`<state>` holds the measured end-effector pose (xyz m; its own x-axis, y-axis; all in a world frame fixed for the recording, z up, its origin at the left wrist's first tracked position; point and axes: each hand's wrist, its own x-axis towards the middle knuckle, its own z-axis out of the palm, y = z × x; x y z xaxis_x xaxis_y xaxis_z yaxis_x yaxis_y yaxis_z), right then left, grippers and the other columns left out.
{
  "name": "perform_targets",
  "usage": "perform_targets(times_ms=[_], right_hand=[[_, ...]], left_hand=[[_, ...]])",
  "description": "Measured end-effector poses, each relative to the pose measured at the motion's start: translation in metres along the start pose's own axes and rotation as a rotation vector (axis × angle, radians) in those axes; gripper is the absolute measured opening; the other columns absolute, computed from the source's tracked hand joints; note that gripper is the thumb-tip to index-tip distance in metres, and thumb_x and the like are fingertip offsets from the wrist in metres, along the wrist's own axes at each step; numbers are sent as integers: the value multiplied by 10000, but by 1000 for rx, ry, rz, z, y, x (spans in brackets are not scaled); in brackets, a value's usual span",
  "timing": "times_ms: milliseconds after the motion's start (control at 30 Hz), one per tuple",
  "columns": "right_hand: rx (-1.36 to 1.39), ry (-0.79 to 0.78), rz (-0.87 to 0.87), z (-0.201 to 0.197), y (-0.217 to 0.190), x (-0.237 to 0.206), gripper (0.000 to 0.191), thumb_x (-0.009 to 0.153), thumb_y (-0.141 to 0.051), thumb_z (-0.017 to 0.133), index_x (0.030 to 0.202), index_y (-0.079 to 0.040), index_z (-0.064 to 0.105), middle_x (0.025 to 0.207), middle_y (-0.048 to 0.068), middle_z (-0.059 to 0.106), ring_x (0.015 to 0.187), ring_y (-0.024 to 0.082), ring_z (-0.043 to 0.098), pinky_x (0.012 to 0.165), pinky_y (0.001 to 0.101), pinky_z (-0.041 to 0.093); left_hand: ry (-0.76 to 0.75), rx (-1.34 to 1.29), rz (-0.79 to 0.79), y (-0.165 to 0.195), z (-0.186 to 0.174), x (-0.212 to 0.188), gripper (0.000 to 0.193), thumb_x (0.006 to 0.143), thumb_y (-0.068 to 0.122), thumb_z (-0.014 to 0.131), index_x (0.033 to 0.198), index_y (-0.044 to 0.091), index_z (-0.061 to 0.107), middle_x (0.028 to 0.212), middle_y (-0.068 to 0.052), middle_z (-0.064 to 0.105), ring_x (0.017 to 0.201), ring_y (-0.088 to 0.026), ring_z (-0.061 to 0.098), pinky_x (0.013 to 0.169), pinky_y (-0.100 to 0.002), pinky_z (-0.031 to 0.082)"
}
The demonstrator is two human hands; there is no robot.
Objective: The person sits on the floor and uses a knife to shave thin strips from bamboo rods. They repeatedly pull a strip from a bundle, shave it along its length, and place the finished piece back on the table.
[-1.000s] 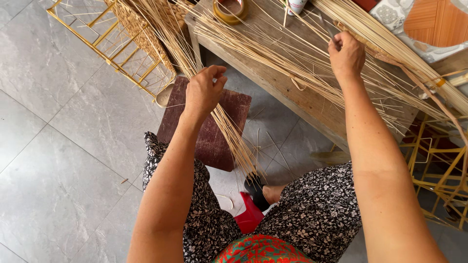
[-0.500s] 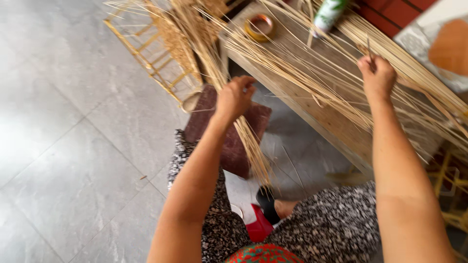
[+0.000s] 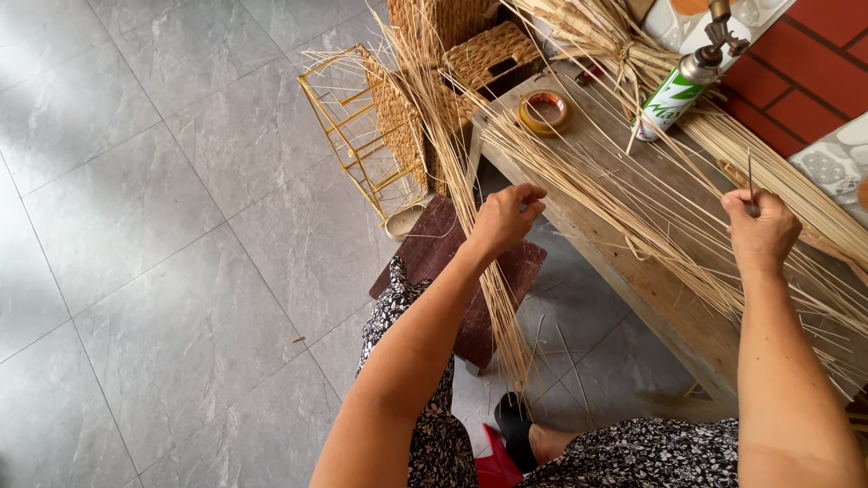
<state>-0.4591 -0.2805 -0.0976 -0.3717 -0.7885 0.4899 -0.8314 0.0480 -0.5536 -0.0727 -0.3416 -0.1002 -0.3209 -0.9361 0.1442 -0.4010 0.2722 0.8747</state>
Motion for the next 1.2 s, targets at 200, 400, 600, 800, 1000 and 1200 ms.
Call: perform_targets(times_ms=[200, 400, 600, 800, 1000, 1200], right_hand=[[-35, 88, -166, 0, 15, 0, 70, 1061, -83, 757, 994, -99, 751, 849, 11, 733, 761, 150, 696, 738, 306, 511], [-12, 58, -223, -3, 16, -2, 91, 1121, -61, 673, 1030, -68, 666, 964, 18, 772, 877, 159, 750, 832, 299, 557], [30, 83, -307, -10, 25, -14, 65, 1107, -58, 686, 1057, -79, 722, 939, 63, 751, 891, 182, 744, 815, 331, 560], [-59, 101, -332, -8, 26, -16, 75, 1096, -90, 751, 1022, -99, 758, 894, 52, 694, 766, 137, 639, 629, 318, 483], [-5, 66, -325, -19, 8, -36, 51, 1065, -83, 761, 1018, -89, 743, 881, 33, 682, 748, 124, 628, 617, 292, 472], [56, -5, -445, -26, -7, -45, 68, 1067, -73, 762, 1022, -90, 713, 971, 16, 707, 835, 117, 671, 678, 290, 540]], left_hand=[[13, -9, 37, 1, 10, 2, 304, 942, 218, 683, 1204, 70, 725, 1113, -145, 769, 1022, -266, 755, 912, -372, 589], [32, -13, 84, 0, 19, 6, 295, 936, 200, 686, 1197, 68, 730, 1085, -147, 776, 992, -263, 764, 887, -370, 598], [53, -95, 179, 0, 28, 13, 289, 945, 191, 702, 1215, 93, 733, 1057, -128, 792, 906, -212, 773, 830, -355, 622], [-58, -276, 45, 7, 26, 15, 424, 982, 269, 671, 1387, 153, 626, 1194, -89, 745, 846, -142, 764, 766, -299, 662], [-51, -502, -38, 9, 30, 28, 485, 992, 302, 641, 1439, 135, 558, 1294, -92, 704, 852, -147, 765, 712, -282, 646], [-16, -890, -119, 6, 32, 38, 475, 1009, 313, 609, 1418, 75, 569, 1226, -111, 719, 815, -164, 756, 710, -292, 646]])
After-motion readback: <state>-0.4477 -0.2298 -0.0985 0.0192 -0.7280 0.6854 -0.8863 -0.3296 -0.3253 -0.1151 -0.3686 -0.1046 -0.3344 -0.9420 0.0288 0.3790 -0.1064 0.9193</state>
